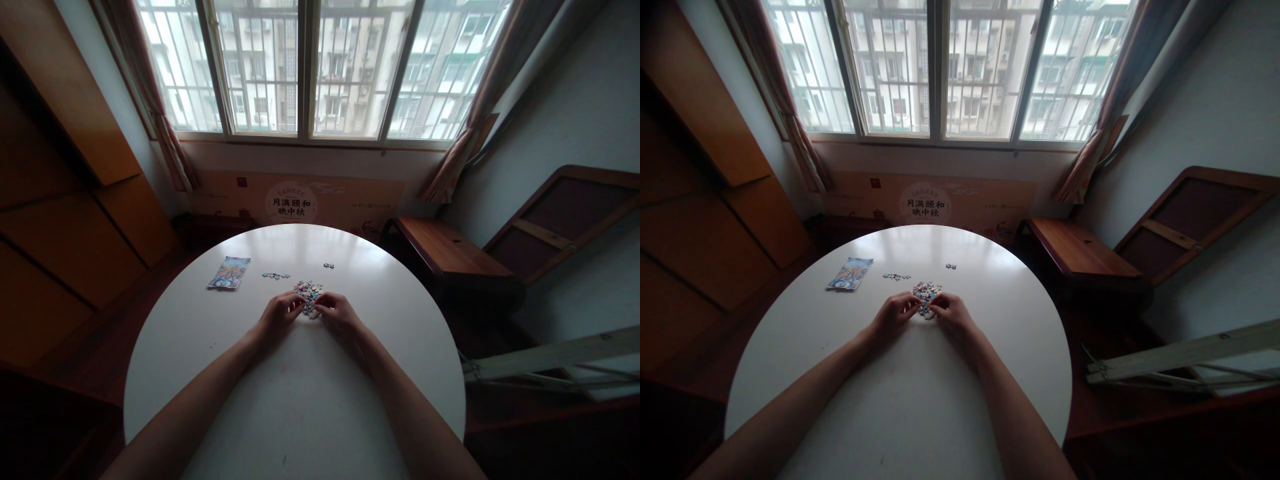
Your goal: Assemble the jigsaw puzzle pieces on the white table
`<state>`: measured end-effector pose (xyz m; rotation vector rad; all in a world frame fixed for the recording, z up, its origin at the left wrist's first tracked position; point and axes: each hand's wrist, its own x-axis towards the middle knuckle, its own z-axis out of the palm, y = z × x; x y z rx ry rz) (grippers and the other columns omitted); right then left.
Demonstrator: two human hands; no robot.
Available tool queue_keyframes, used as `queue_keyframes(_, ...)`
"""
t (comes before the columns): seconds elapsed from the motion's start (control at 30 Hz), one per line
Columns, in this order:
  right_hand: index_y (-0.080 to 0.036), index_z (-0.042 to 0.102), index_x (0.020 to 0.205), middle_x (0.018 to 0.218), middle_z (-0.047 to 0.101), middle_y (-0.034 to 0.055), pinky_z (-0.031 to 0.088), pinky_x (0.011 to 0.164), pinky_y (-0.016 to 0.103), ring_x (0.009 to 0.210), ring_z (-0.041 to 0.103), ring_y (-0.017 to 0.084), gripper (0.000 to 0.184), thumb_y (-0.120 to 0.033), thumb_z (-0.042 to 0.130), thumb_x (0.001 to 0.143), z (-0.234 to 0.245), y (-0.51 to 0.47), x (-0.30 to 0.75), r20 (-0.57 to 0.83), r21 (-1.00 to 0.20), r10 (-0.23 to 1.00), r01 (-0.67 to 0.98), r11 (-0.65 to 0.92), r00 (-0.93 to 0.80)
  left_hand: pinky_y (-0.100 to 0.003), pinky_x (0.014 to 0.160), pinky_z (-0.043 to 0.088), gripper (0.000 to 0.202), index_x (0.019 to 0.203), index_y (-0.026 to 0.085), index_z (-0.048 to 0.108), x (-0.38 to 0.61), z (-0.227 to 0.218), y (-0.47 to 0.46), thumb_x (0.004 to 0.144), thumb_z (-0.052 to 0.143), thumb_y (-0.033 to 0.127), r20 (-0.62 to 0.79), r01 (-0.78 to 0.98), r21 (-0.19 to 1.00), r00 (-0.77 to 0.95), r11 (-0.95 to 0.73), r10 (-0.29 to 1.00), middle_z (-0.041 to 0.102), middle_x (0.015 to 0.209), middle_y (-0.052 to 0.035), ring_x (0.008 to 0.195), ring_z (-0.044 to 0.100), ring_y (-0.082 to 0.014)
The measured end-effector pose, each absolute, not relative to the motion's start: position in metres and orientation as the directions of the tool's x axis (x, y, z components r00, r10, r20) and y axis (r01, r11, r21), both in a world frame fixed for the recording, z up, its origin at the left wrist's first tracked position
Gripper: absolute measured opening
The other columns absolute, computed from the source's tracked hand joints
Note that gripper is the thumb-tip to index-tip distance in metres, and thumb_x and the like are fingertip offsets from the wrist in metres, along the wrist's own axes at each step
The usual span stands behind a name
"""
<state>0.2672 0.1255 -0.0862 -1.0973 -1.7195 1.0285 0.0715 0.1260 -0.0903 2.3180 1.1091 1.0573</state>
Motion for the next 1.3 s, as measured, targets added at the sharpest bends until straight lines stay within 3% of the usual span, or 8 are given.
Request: queue_keyframes(1.3, -0.013, 0.064, 0.073, 0.067, 0.065, 0.0045, 0.044, 0.057, 0.024, 0.060, 0.057, 0.014, 0.014, -0.027, 0.063, 0.070, -0.0856, 0.1256, 0.2683, 0.207, -0.904, 0.937, 0.311, 0.293, -0.281, -0.019, 0.058, 0.042, 0.014, 0.083, 0.016, 0.065, 0.0717, -0.0888, 0.1256, 0.084, 0.054, 0.023, 0.456, 0.518, 0.582, 0.429, -0.626, 0.779, 0.059, 0.071, -0.0006, 0.060, 0.053, -0.0087)
